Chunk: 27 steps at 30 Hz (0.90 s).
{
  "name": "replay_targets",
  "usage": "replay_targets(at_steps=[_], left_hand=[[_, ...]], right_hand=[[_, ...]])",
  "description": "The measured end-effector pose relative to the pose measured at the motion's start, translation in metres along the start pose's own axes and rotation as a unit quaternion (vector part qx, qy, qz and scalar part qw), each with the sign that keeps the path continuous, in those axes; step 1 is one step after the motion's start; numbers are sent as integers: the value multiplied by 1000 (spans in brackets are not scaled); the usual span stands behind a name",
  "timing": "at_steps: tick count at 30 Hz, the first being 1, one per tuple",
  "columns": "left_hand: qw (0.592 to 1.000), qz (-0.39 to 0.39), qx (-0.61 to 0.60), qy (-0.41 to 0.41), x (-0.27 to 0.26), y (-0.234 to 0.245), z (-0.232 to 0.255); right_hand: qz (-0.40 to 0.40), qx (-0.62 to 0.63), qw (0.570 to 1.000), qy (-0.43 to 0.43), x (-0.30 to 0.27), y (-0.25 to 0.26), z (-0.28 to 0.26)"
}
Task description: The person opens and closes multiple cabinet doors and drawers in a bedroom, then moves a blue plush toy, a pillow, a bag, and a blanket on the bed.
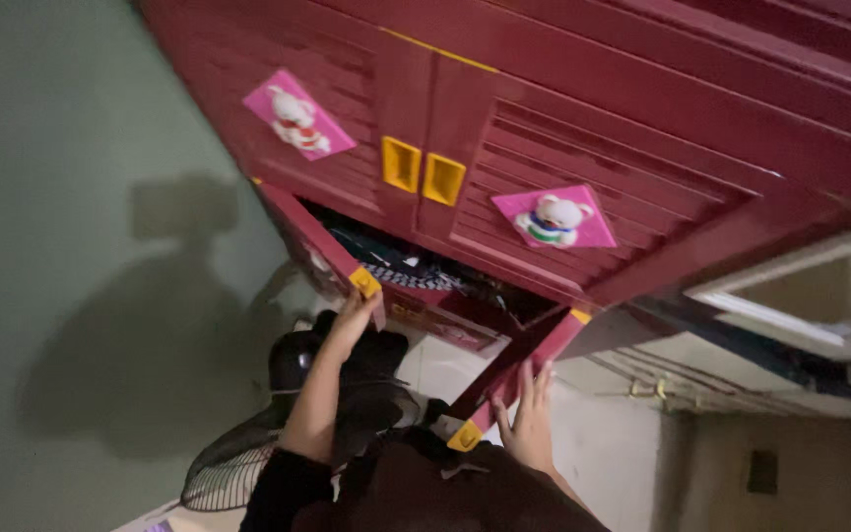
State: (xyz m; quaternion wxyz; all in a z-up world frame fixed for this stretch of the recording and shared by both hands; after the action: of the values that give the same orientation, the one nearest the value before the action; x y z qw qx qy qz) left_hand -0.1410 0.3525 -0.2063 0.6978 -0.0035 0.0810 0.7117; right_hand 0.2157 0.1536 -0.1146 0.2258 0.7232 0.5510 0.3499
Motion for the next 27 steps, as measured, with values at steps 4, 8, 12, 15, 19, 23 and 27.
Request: replay_targets(at_steps=[4,8,12,15,19,23,27], left_hand=[[988,-14,-111,103,43,-31,6],[967,15,-243,76,86,-63,31],[931,36,-360,44,106,-81,41],[923,42,-374,81,116,-80,37],[896,-10,-438,72,106,-66,36],[897,71,-425,100,82,-38,10],[891,79,-406,186,64,-48,-24]], right_hand=[[-53,191,944,-262,-7,-33,85],[-165,398,838,-333,-19,-96,111],[-127,455,806,-357,-19,-115,121],[-135,445,798,-383,-18,-121,119],[-117,431,809,-382,-3,-133,106],[-112,442,806,-378,8,-143,99],[-118,436,814,-365,8,-142,100]])
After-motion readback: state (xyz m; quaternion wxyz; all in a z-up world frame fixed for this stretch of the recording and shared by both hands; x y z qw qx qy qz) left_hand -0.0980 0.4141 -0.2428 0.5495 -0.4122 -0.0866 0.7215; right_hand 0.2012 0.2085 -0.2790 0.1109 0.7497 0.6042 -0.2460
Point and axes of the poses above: each hand's wrist, its own x-axis towards the middle knuckle, its own y-axis out of the back of the hand, z = x × y, the point moved 10 cm from there along x, towards the middle knuckle, and after that the axes turned 5 degrees about -y, right-handed, at the moved point
